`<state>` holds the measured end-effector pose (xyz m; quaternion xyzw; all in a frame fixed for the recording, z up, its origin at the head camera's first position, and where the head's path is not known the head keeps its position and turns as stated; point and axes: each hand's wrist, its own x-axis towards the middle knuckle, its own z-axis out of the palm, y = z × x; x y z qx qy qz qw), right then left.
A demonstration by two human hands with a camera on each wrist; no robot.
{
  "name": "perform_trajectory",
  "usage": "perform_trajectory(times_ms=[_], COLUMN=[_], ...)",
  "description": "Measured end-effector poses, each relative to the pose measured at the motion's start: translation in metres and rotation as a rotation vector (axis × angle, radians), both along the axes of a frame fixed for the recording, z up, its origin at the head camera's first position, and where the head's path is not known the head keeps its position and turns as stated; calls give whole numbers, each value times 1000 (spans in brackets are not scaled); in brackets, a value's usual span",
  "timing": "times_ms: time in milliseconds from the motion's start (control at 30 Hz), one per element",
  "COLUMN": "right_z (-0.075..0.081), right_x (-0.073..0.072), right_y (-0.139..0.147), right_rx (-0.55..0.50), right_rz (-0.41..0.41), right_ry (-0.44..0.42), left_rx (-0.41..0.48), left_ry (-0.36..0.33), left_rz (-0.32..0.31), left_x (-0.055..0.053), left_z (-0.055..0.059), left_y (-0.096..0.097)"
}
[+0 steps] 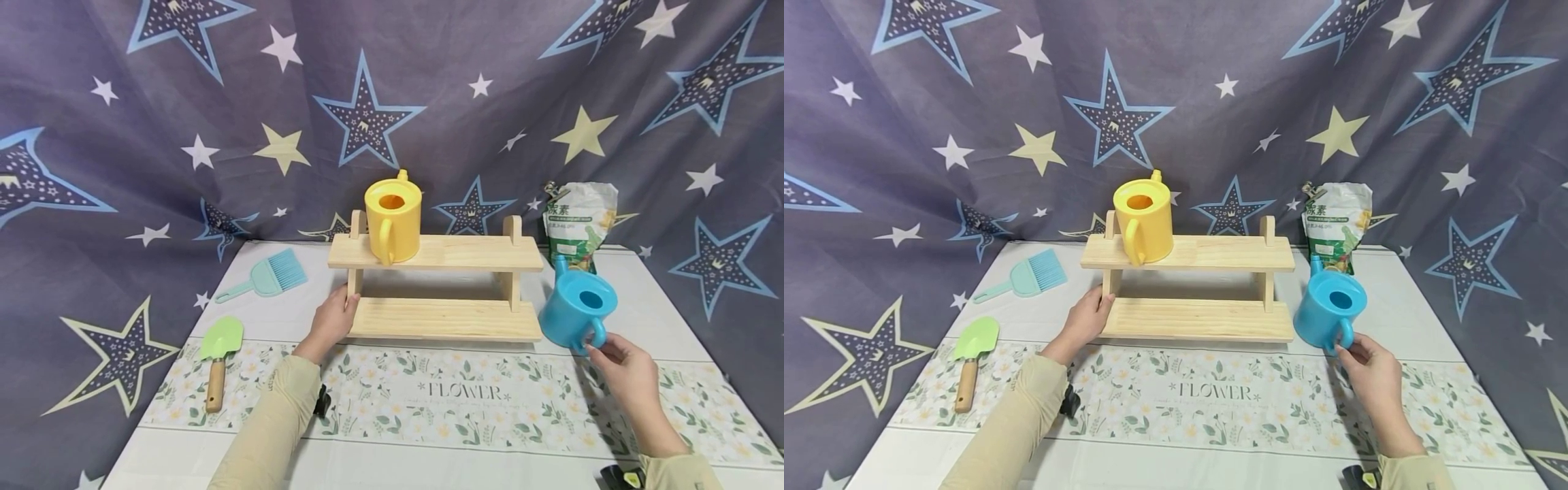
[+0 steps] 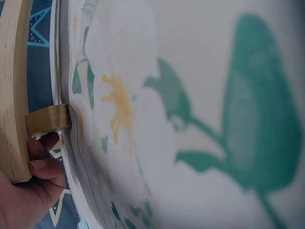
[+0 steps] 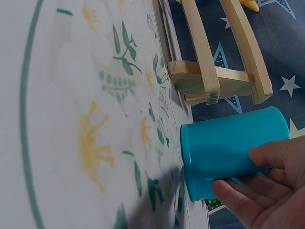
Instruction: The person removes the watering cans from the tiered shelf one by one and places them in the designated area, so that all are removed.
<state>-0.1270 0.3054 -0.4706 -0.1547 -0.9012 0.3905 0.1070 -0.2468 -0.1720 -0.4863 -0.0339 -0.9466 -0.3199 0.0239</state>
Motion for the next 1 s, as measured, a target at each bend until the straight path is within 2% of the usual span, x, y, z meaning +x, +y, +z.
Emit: perform_trajectory(times_ms=[267, 467, 667, 1000], right_z=[0, 7, 20, 41], right_x=[3, 6, 11, 16], right_y=[-2, -2, 0, -4], right_rx=[6, -7, 37, -16], right_rz=[-22, -63, -121, -177], right_ry=[10, 22, 109, 276], left_rx=[1, -2, 3, -5], left_ry=[6, -9, -15, -23], left_rz=[-6, -7, 0, -2], left_x=[0, -1, -1, 0], left_z=[0, 0, 1, 2], left_y=[0, 0, 0, 0])
